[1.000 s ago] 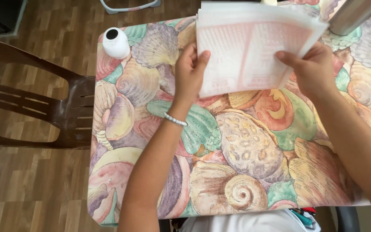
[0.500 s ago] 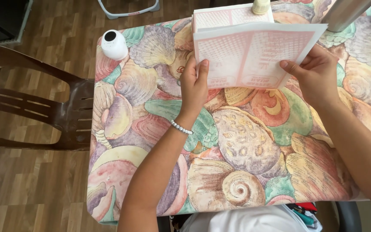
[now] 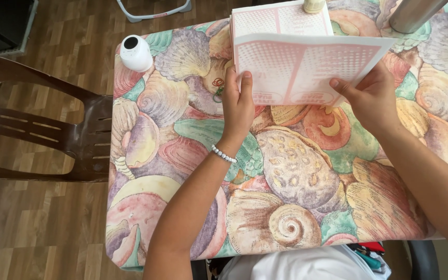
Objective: Manually folding flat paper templates into bags and stacking them on a table.
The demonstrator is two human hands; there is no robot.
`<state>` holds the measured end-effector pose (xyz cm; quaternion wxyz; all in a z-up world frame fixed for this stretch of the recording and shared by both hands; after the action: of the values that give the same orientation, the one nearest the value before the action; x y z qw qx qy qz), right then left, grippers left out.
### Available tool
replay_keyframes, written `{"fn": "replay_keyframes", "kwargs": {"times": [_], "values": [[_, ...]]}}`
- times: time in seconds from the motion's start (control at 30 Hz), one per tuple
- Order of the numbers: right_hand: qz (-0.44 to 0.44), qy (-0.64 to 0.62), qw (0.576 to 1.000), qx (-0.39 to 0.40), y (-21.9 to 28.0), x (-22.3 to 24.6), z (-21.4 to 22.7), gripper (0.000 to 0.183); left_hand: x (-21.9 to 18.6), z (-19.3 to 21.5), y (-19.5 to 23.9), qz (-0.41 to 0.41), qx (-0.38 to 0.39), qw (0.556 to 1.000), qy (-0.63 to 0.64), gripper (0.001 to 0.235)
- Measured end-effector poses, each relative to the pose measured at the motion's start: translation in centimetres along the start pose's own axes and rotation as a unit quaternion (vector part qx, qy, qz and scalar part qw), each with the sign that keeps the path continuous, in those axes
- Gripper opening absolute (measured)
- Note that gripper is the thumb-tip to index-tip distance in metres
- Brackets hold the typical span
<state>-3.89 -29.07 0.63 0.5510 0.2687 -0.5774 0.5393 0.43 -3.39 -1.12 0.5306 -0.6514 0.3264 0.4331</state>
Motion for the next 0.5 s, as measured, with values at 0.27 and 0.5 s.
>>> {"fn": "replay_keyframes", "kwargs": {"times": [0.27,0.5], "values": [[0.035,0.034,0.999,-0.023,0.1,-0.8,-0.1,0.041,0.3,-0.2,0.3,-0.004,-0.024,1.0,-0.011,0.02],[0.037,0.046,0.998,-0.033,0.1,-1.5,0.1,0.034,0.6,-0.4,0.4,-0.003,-0.038,0.999,-0.01,0.02]]}}
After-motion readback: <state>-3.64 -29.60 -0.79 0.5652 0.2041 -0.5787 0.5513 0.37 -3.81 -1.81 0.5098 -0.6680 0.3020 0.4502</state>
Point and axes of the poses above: each hand's wrist, its own y-axis away from the middle knuckle, its own z-axis out of the back of the hand, x = y × z, the point moved 3 cm from there along -y, towards the middle knuckle, and after that the axes turned 10 degrees about -x, right-handed, at the moved point
